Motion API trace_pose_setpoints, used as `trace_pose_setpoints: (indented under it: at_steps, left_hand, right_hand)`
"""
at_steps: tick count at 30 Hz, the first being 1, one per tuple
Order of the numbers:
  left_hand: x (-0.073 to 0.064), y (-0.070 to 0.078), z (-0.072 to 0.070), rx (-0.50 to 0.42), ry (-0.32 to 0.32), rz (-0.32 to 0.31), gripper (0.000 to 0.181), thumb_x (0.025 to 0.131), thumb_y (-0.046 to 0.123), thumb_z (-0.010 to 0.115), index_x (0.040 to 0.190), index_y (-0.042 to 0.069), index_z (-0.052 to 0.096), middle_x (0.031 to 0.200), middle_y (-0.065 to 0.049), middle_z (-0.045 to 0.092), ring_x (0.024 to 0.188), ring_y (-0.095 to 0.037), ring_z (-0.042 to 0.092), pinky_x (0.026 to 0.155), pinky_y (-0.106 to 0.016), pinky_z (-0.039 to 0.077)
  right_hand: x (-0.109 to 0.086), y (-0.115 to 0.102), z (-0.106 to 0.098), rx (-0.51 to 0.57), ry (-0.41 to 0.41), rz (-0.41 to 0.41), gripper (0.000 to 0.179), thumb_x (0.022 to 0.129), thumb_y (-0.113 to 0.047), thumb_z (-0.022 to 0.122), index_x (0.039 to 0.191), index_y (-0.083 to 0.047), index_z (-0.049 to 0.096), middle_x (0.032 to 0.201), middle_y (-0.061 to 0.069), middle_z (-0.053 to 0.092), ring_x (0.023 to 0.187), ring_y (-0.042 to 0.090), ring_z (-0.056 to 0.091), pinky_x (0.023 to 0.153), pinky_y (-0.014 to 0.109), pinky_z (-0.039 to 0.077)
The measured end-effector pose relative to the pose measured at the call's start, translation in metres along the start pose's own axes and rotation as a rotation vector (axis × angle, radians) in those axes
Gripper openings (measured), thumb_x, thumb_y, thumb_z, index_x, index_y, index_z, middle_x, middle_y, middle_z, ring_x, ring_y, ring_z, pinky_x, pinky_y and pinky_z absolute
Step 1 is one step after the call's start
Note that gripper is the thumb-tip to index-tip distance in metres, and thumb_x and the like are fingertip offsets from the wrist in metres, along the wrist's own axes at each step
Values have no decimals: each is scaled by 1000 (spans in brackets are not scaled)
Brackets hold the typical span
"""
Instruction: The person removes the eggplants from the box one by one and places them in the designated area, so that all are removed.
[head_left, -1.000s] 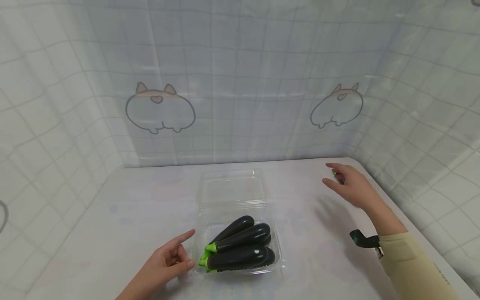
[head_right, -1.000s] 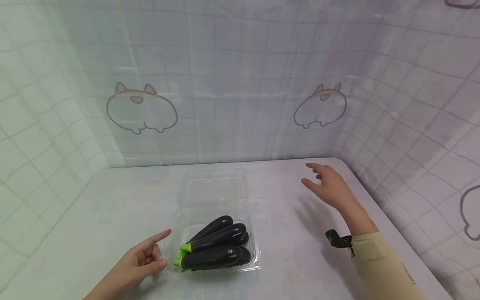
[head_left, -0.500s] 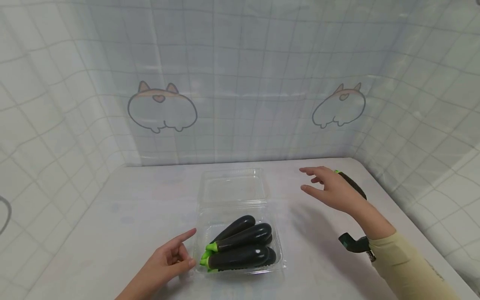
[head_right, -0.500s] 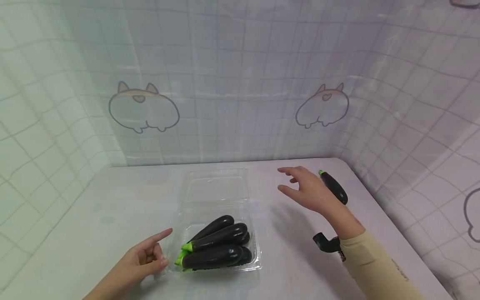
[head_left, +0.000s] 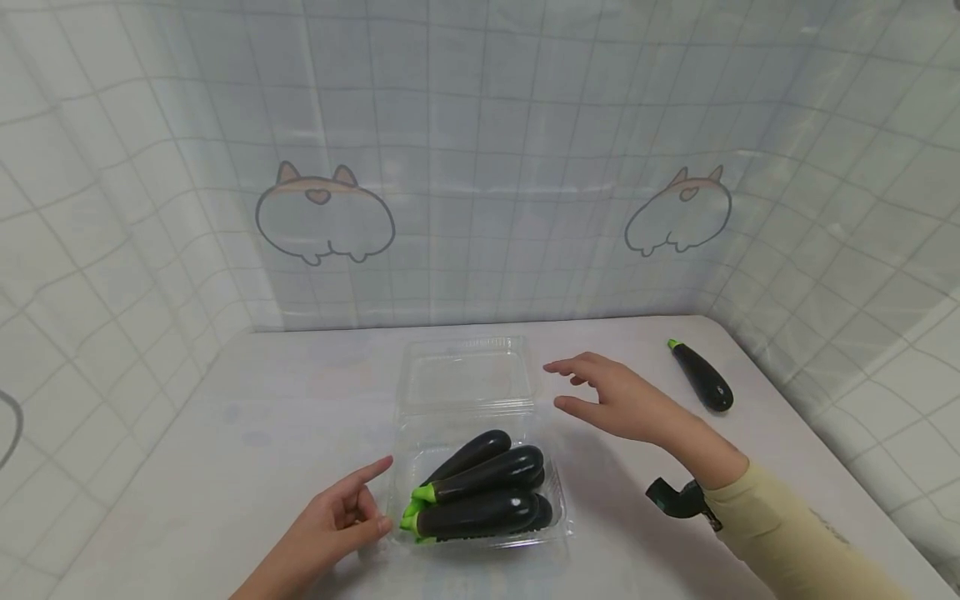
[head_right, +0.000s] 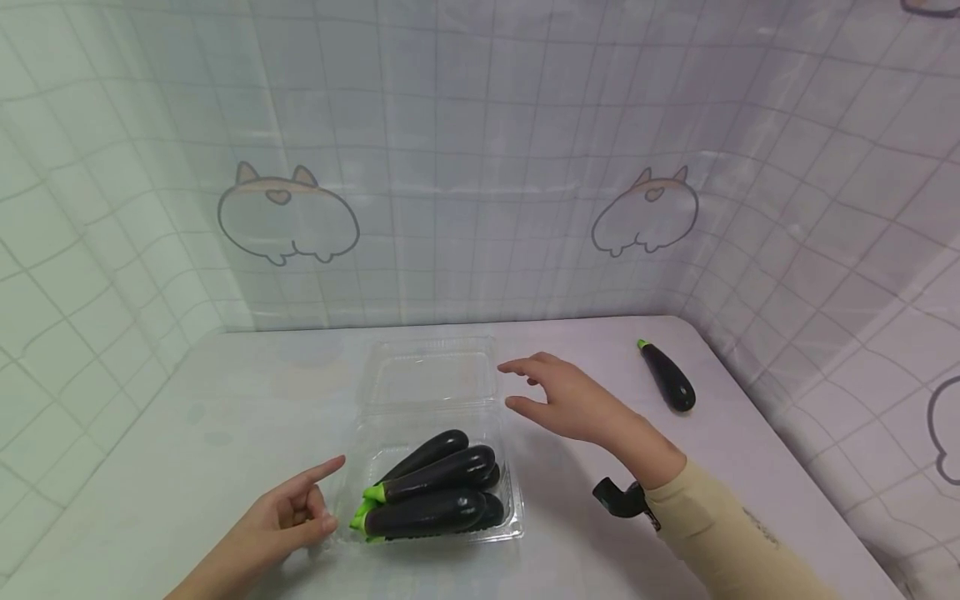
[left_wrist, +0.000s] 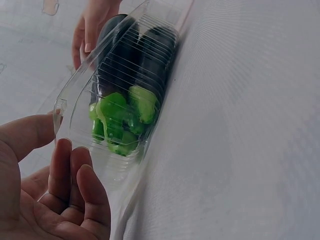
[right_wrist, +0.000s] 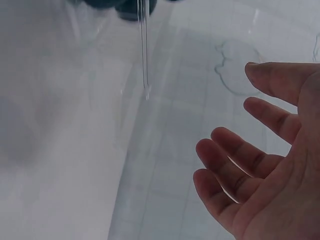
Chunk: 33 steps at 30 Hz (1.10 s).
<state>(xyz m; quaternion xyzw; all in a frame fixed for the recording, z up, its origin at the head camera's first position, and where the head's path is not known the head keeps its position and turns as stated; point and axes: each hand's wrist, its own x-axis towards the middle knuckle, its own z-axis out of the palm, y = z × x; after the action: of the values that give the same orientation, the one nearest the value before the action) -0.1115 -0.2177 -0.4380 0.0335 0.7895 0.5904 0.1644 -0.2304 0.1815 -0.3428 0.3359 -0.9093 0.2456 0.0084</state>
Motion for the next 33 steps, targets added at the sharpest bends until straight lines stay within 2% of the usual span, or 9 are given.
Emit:
trace_pose_setpoints:
  at_steps: [14,17,22,25,29,33]
  left_hand:
    - [1,0,-2,-8,-9,6,76,89,22,75,153,9,36,89,-14,59,78,-23,58,68,-28,50]
    - [1,0,-3,-6,-9,1,76,89,23,75,153,9,36,90,-14,59,78,-24,58,68,-28,50]
    - [2,0,-3,-15,-12,6,75,90,23,75,152,8,36,91,-14,59,77,-24,58,67,-28,49]
    - [1,1,-3,-14,-10,2,76,89,23,75,152,8,36,91,-14,59,77,-23,58,67,-28,49]
    - [0,0,-4,-5,-19,37,75,90,21,74,152,6,36,90,-14,59,75,-22,57,65,-27,49]
    - [0,-2,-4,10,-18,69,73,90,20,74,152,6,37,89,-14,60,73,-20,57,65,-27,48]
  right_hand:
    - [13,-23,25,34,-112,-83,43,98,-30,64,140,-22,56,130,-5,56,114,21,58,88,40,49]
    - [15,-28,31,38,-138,-93,43,98,-32,64,139,-23,56,129,-8,56,114,17,57,89,38,49]
    - [17,-37,39,51,-201,-109,44,98,-36,63,139,-25,56,128,-9,56,113,13,56,89,34,49]
    - [18,-42,44,74,-251,-149,43,98,-37,62,139,-23,57,129,-8,56,116,15,56,92,35,47]
    - [19,-45,49,71,-317,-215,41,99,-37,60,138,-23,58,130,-9,57,119,11,54,97,34,45]
    - [20,-46,52,51,-372,-255,40,100,-37,58,138,-25,58,125,-11,58,112,6,54,94,32,45]
